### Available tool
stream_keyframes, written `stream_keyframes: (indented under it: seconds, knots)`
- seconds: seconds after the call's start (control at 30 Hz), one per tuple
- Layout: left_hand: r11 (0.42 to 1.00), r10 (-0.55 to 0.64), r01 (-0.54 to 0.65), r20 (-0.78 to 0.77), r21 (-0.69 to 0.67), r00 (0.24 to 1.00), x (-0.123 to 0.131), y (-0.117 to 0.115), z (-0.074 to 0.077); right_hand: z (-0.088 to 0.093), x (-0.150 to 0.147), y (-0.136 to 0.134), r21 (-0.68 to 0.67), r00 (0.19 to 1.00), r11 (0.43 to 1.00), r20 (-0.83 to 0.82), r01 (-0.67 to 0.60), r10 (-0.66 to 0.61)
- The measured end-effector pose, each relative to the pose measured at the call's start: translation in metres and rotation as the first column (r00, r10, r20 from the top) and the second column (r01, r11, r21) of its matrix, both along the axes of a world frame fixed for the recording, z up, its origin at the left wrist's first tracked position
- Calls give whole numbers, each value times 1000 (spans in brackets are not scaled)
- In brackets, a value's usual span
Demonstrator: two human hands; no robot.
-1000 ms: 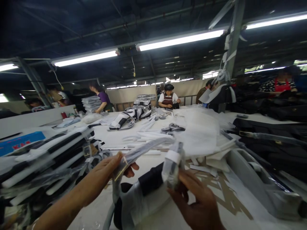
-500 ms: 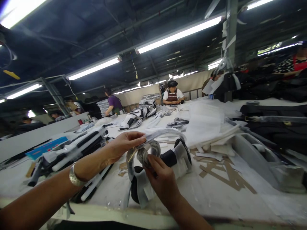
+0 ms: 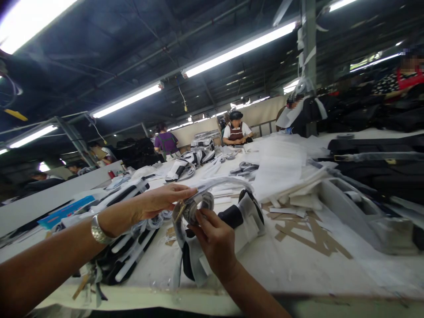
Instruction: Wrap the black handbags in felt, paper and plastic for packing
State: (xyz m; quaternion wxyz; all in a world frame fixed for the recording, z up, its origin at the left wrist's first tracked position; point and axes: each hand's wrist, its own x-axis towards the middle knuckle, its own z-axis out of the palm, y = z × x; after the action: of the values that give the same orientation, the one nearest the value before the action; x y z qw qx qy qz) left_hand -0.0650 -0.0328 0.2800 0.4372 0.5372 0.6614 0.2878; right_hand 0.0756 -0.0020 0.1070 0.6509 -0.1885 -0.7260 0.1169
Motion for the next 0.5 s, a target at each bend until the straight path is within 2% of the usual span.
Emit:
stream_keyframes:
  seconds: [0.13, 0.23, 0.3, 0.4, 0.47, 0.5]
  knots:
    - [998, -52, 56, 115, -32, 992, -1, -4, -4, 2, -4, 0, -7, 1000, 1000, 20, -10, 10]
    - [1000, -11, 16, 232, -18, 973, 5, -8, -12, 4, -3, -2, 5, 998, 999, 47, -40, 40]
    - [1000, 26, -27, 297, 1, 955, 9, -11, -18, 3, 6, -2, 2, 993, 995, 61, -104, 103]
    - [995, 72, -93, 373, 37, 925, 13, -14, -28, -10, 42, 9, -25, 986, 989, 72, -146, 147]
    - [988, 111, -146, 402, 57, 909, 13, -11, -33, -29, 83, 25, -82, 989, 996, 143, -34, 45]
    - [983, 129, -172, 410, 70, 903, 13, -7, -35, -40, 106, 36, -138, 972, 988, 232, 75, -41]
